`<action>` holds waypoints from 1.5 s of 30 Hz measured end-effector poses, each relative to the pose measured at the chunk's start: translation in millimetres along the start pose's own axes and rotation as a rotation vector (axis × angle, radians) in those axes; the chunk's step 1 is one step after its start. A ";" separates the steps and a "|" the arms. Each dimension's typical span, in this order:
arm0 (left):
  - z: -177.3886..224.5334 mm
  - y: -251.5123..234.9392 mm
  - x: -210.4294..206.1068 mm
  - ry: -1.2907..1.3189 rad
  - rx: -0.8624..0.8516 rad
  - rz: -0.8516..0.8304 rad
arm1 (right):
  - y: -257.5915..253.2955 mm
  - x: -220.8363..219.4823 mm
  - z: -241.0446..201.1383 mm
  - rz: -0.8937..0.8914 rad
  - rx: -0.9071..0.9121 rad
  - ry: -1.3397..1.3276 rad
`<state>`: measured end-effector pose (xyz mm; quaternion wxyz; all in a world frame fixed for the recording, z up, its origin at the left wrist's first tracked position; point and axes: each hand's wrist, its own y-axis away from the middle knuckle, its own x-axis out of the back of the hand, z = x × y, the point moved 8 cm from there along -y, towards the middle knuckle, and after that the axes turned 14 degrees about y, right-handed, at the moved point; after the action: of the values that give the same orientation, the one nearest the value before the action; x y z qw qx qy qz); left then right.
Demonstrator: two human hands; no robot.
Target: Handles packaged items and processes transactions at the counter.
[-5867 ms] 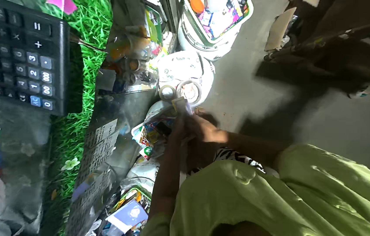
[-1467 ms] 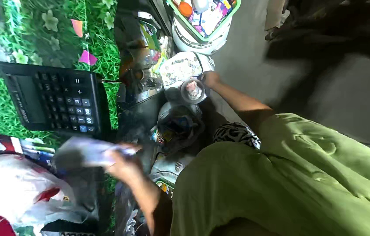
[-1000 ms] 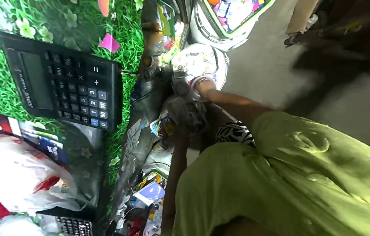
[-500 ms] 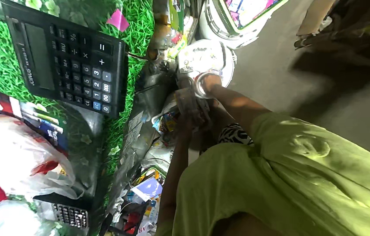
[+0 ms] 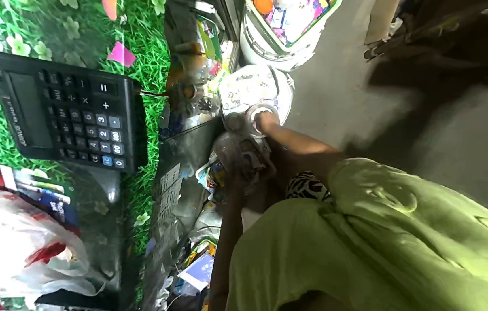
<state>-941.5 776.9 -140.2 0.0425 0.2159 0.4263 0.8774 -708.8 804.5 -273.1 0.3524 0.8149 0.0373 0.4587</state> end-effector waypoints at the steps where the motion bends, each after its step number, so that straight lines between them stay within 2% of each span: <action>1: -0.7 -1.0 2.7 -0.004 -0.011 0.009 | -14.3 -27.1 11.8 -0.027 -0.024 -0.073; 3: -4.6 -5.9 8.6 -0.011 -0.002 0.029 | -15.2 -37.9 24.6 -0.231 -0.100 -0.177; 4: -6.4 -8.3 11.1 -0.028 0.008 0.028 | -4.1 -29.2 26.3 -0.247 -0.115 -0.215; 6: -10.0 -13.8 13.5 -0.076 0.034 0.017 | 21.2 -6.0 25.3 -0.120 -0.058 -0.204; 10: -5.2 -23.3 6.6 -0.056 -0.034 -0.063 | 62.0 39.2 3.4 0.263 0.417 -0.094; 12: -4.3 -13.9 6.5 -0.048 -0.023 -0.103 | 81.9 61.1 -17.4 0.337 0.627 -0.250; 13: -2.8 -6.7 6.9 -0.055 -0.009 -0.123 | 88.1 68.9 -26.7 0.306 0.652 -0.351; 15: 2.0 3.7 4.1 -0.047 0.005 -0.185 | 90.6 76.0 -39.8 0.193 0.522 -0.598; 18: 4.8 -5.5 -7.4 0.017 -0.026 -0.196 | 86.0 69.2 -52.1 0.101 0.198 -0.893; 22: 7.4 -27.1 -25.2 -0.061 -0.136 -0.164 | 85.5 35.8 -63.5 0.107 -0.042 -0.789; 24: 8.4 -27.2 -32.9 -0.130 -0.125 -0.224 | 83.3 18.6 -67.9 0.077 -0.145 -0.719; 26: 10.1 -30.5 -35.8 -0.123 -0.116 -0.218 | 93.7 6.5 -69.3 0.180 -0.125 -0.727; 28: 11.3 -32.8 -33.0 -0.120 -0.089 -0.185 | 109.6 14.1 -76.5 0.030 -0.094 -0.794; 30: 10.0 -37.8 -27.8 -0.125 -0.057 -0.146 | 116.0 3.1 -77.3 -0.020 0.039 -0.810; 32: 5.3 -49.5 -20.8 0.055 -0.029 -0.075 | 112.8 -13.7 -67.0 -0.174 0.149 -0.714; 33: 0.5 -56.5 -15.2 0.145 -0.017 -0.037 | 106.1 -17.5 -56.0 -0.233 0.154 -0.628; 35: -1.6 -67.6 -5.9 0.153 -0.039 -0.045 | 68.9 -9.0 -20.8 -0.238 0.018 -0.486; 37: 2.7 -71.6 0.6 0.021 -0.064 -0.049 | 3.2 12.3 21.7 -0.123 -0.118 -0.324; 39: -7.8 -79.3 3.7 0.138 -0.035 0.022 | -62.8 28.7 51.1 -0.039 -0.171 -0.204; 42: -22.4 -86.9 4.4 0.125 0.011 0.073 | -132.6 19.6 62.8 -0.139 -0.123 -0.080; 45: -27.5 -81.1 -4.4 0.125 0.019 0.070 | -164.7 3.0 64.9 -0.221 -0.148 0.025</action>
<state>-957.9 807.0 -218.8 -0.0170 0.1757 0.4286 0.8861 -613.6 893.9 -392.7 0.4592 0.7718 0.0975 0.4288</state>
